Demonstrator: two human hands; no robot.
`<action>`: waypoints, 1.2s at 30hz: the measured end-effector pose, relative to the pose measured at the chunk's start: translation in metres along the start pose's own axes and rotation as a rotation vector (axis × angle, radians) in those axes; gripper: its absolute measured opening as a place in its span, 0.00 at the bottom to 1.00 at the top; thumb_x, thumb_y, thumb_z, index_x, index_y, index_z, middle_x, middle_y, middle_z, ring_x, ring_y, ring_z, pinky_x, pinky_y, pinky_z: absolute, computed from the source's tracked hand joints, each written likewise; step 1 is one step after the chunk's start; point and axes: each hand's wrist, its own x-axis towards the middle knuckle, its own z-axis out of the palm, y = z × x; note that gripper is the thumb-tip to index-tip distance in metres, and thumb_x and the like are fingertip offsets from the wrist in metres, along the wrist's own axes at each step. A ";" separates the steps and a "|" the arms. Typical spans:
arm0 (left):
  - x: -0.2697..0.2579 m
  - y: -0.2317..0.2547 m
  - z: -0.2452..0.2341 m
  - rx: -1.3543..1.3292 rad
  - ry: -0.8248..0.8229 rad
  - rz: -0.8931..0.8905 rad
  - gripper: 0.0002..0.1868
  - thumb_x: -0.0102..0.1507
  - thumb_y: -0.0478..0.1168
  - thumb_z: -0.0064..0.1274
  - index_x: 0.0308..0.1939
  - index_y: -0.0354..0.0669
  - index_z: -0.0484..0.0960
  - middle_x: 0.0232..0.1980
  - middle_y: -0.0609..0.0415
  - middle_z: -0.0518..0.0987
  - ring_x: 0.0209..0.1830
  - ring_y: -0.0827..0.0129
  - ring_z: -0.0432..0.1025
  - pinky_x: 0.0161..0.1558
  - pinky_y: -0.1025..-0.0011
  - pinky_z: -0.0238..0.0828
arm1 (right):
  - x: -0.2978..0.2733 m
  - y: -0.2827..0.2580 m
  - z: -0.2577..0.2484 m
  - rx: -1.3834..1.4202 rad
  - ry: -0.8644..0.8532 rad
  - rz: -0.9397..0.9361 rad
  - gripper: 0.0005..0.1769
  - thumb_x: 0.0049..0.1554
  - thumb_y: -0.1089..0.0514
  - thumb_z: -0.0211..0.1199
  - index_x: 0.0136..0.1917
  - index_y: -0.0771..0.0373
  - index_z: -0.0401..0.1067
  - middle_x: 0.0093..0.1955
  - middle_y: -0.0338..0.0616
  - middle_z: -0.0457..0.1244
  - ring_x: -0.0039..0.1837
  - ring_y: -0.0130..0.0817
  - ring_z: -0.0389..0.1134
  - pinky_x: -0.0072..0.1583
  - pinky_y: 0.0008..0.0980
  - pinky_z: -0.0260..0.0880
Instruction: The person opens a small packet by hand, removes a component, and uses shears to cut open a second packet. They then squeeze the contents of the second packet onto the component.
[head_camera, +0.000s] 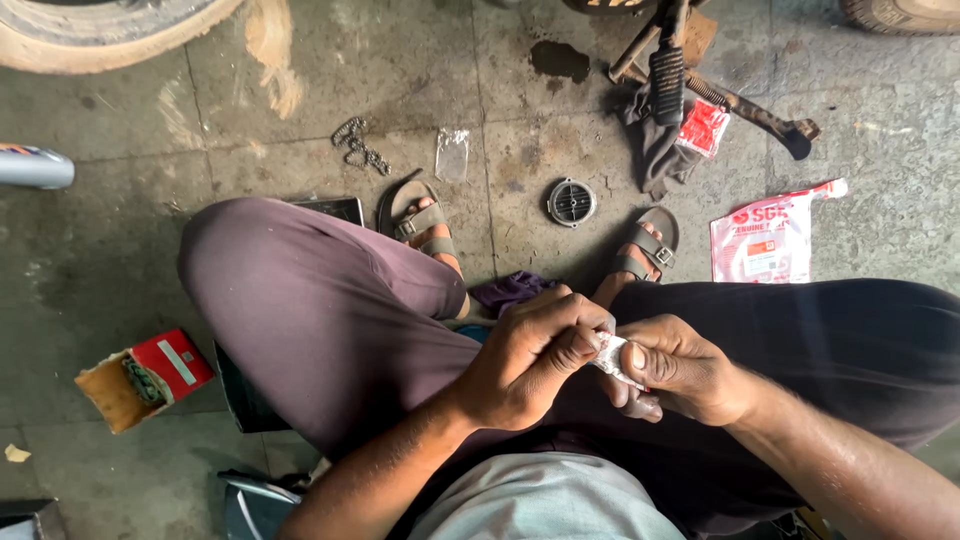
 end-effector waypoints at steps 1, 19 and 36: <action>-0.001 -0.003 0.000 0.004 -0.003 0.004 0.17 0.78 0.48 0.42 0.48 0.38 0.78 0.36 0.57 0.72 0.37 0.76 0.65 0.44 0.74 0.64 | 0.001 -0.003 0.000 -0.003 -0.001 -0.006 0.26 0.66 0.45 0.55 0.44 0.73 0.73 0.35 0.44 0.63 0.33 0.28 0.58 0.35 0.31 0.59; -0.012 -0.043 0.016 -0.601 0.156 -0.287 0.10 0.66 0.34 0.63 0.48 0.32 0.82 0.44 0.55 0.84 0.47 0.78 0.77 0.54 0.76 0.76 | 0.010 -0.020 0.049 -1.664 0.761 -0.937 0.25 0.48 0.59 0.79 0.60 0.55 0.79 0.52 0.35 0.67 0.54 0.35 0.64 0.57 0.35 0.59; -0.002 -0.018 0.009 0.046 0.185 -0.139 0.16 0.60 0.48 0.68 0.42 0.40 0.87 0.41 0.55 0.85 0.42 0.74 0.79 0.48 0.75 0.76 | 0.011 -0.015 0.041 -1.642 0.777 -0.846 0.15 0.48 0.62 0.77 0.48 0.58 0.77 0.45 0.34 0.67 0.47 0.31 0.68 0.51 0.35 0.59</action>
